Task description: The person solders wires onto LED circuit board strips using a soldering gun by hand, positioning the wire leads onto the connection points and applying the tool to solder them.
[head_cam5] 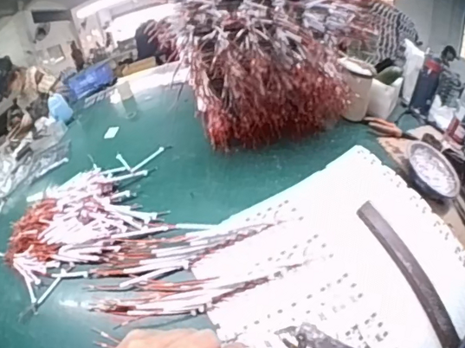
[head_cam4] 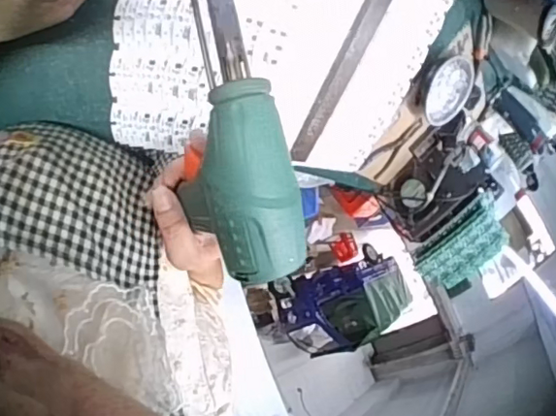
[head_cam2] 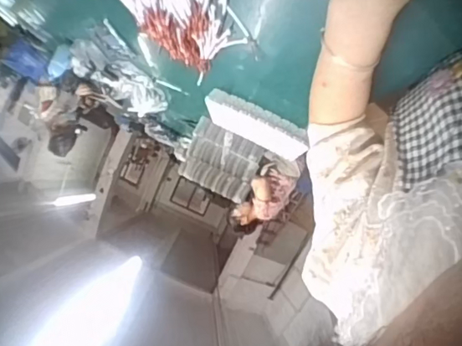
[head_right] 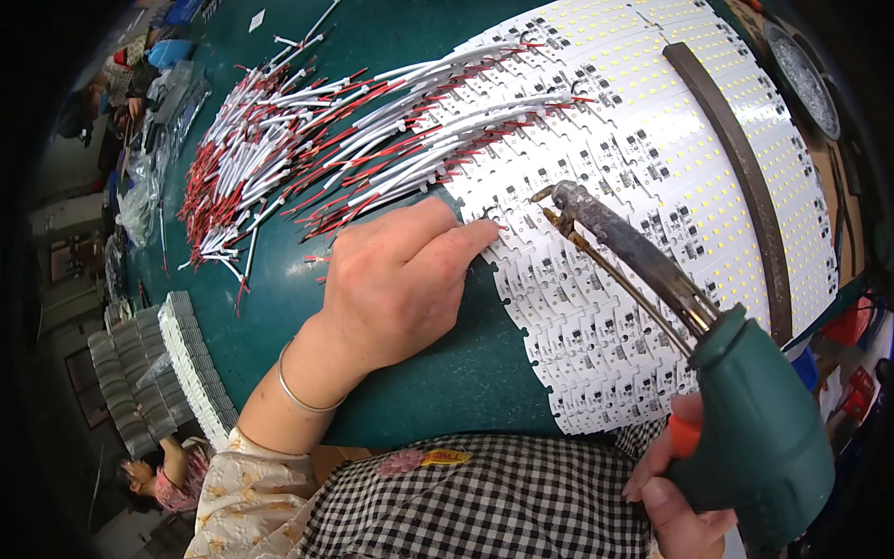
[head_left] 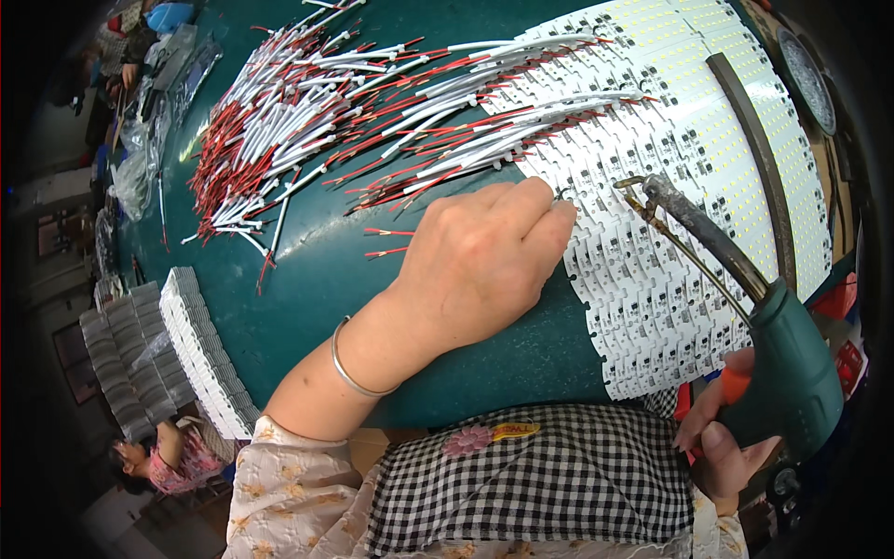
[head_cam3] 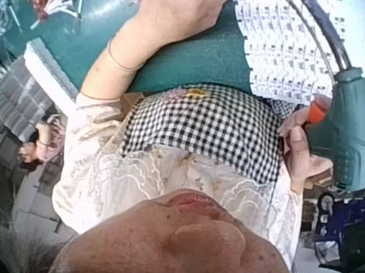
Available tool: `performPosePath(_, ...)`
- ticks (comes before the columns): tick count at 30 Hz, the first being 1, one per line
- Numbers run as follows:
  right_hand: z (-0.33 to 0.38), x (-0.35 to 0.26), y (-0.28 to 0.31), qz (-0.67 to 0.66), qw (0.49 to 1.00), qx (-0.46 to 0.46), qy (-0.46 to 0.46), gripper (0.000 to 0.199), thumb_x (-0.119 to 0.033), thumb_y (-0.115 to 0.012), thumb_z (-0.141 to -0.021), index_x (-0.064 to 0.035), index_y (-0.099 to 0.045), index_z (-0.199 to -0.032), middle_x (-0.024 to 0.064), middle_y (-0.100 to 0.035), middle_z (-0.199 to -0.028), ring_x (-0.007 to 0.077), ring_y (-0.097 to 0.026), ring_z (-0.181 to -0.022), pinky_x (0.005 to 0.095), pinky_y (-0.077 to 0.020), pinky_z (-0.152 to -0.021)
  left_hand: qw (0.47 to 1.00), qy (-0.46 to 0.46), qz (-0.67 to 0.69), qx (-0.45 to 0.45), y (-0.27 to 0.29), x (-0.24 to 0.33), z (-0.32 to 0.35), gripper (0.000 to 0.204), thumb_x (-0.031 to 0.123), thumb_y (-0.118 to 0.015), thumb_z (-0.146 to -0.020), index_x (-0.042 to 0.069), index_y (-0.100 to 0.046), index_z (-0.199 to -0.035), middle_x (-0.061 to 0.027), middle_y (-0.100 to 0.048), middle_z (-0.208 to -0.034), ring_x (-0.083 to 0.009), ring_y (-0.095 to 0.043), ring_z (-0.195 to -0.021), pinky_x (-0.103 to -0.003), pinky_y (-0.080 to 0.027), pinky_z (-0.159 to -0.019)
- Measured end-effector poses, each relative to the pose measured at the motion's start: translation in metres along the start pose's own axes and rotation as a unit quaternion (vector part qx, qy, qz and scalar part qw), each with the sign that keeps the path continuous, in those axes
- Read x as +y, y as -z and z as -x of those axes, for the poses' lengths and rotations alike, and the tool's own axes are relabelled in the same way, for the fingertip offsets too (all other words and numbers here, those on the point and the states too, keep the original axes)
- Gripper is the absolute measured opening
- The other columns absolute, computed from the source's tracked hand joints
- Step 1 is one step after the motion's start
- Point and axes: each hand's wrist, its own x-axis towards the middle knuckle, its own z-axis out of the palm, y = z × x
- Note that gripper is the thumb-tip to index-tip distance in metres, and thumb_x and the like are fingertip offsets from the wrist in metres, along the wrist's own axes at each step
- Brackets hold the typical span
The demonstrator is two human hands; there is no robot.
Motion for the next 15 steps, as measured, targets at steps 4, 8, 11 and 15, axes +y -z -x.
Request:
performPosePath(4, -0.006, 0.0, 0.016, -0.053, 0.998, -0.03, 0.022, 0.067, -0.022, -0.071, -0.077, 0.0072, -0.033, -0.124, 0.0067, -0.049, -0.064, 0.0133, -0.048, -0.043, 0.0239, -0.0421, -0.039, 1.0, 0.0, 0.003, -0.003, 0.001, 0.001, -0.001, 0.035, -0.004, -0.062, -0.059, 0.005, -0.062, -0.093, -0.0051, -0.051, -0.069, -0.0202, -0.053, -0.054, -0.031, -0.043, -0.046)
performPosePath(8, -0.016, -0.006, 0.044, -0.103, 0.987, -0.049, 0.111, 0.068, -0.019, -0.064, -0.082, 0.0084, -0.026, -0.131, 0.0065, -0.047, -0.07, 0.0142, -0.049, -0.046, 0.026, -0.0444, -0.038, 0.999, -0.023, 0.015, 0.017, -0.001, 0.003, -0.007, 0.035, -0.005, -0.062, -0.059, 0.005, -0.063, -0.093, -0.0054, -0.051, -0.069, -0.0206, -0.053, -0.054, -0.032, -0.043, -0.046)
performPosePath(11, -0.036, -0.021, 0.058, -0.137, 0.977, 0.005, 0.164, 0.069, -0.017, -0.064, -0.081, 0.0112, -0.024, -0.13, 0.0084, -0.047, -0.068, 0.0164, -0.05, -0.046, 0.0268, -0.0449, -0.037, 1.0, -0.004, -0.007, -0.002, 0.005, 0.007, -0.007, 0.032, -0.004, -0.065, -0.062, 0.006, -0.064, -0.093, -0.0053, -0.052, -0.068, -0.0213, -0.053, -0.054, -0.032, -0.043, -0.047)
performPosePath(15, -0.072, -0.026, 0.093, -0.172, 0.943, -0.035, 0.283, 0.057, -0.016, -0.047, -0.089, 0.0108, -0.024, -0.134, 0.0075, -0.044, -0.076, 0.0105, -0.047, -0.05, 0.0228, -0.044, -0.043, 0.995, 0.054, -0.076, -0.024, 0.016, 0.013, -0.008, 0.031, 0.002, -0.072, -0.068, 0.008, -0.064, -0.098, -0.0047, -0.055, -0.068, -0.0221, -0.055, -0.057, -0.032, -0.044, -0.049)
